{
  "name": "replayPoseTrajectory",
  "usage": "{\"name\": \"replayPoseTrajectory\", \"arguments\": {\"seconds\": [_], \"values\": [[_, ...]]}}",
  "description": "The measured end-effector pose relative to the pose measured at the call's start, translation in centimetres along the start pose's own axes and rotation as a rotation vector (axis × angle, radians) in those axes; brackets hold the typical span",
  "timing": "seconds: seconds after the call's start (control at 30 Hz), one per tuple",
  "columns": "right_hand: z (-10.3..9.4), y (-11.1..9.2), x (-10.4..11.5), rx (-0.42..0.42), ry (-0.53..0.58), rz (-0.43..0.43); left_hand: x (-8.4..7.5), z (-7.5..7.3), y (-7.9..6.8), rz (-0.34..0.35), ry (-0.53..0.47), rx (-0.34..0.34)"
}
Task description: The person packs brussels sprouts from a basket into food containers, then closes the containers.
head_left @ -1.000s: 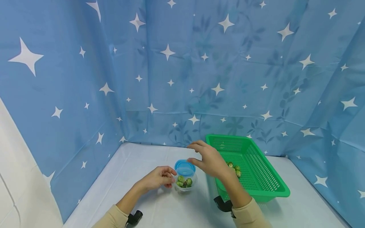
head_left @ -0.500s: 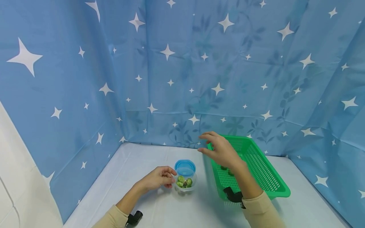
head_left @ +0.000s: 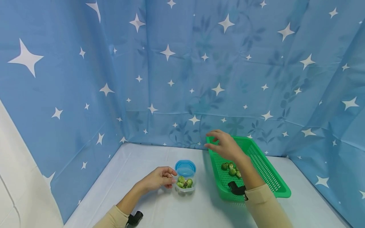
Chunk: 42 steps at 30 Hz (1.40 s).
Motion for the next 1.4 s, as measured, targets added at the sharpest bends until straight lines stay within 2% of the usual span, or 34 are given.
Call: {"name": "replayPoseTrajectory", "arguments": {"seconds": [0.5,0.83,1.07,1.4], "values": [[0.3,0.7,-6.1,0.012,0.051,0.132,0.0,0.0,-0.1,-0.007,-0.011,0.002],[0.6,0.7,-8.3,0.021,0.036,0.18,-0.3,0.0,-0.1,0.004,-0.002,-0.002],[2.0,0.5,-10.3,0.067,0.011,0.206,-0.2,0.0,-0.1,0.002,0.002,-0.001],[3.2,0.1,-11.7,0.107,0.017,0.22,0.0,0.0,-0.1,-0.005,-0.003,0.0]]}}
Point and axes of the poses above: each hand's wrist, its own y-axis towards the middle knuckle, its own z-axis out of the palm, x = y × z, the point moved 8 cm from there along y, towards the middle knuckle
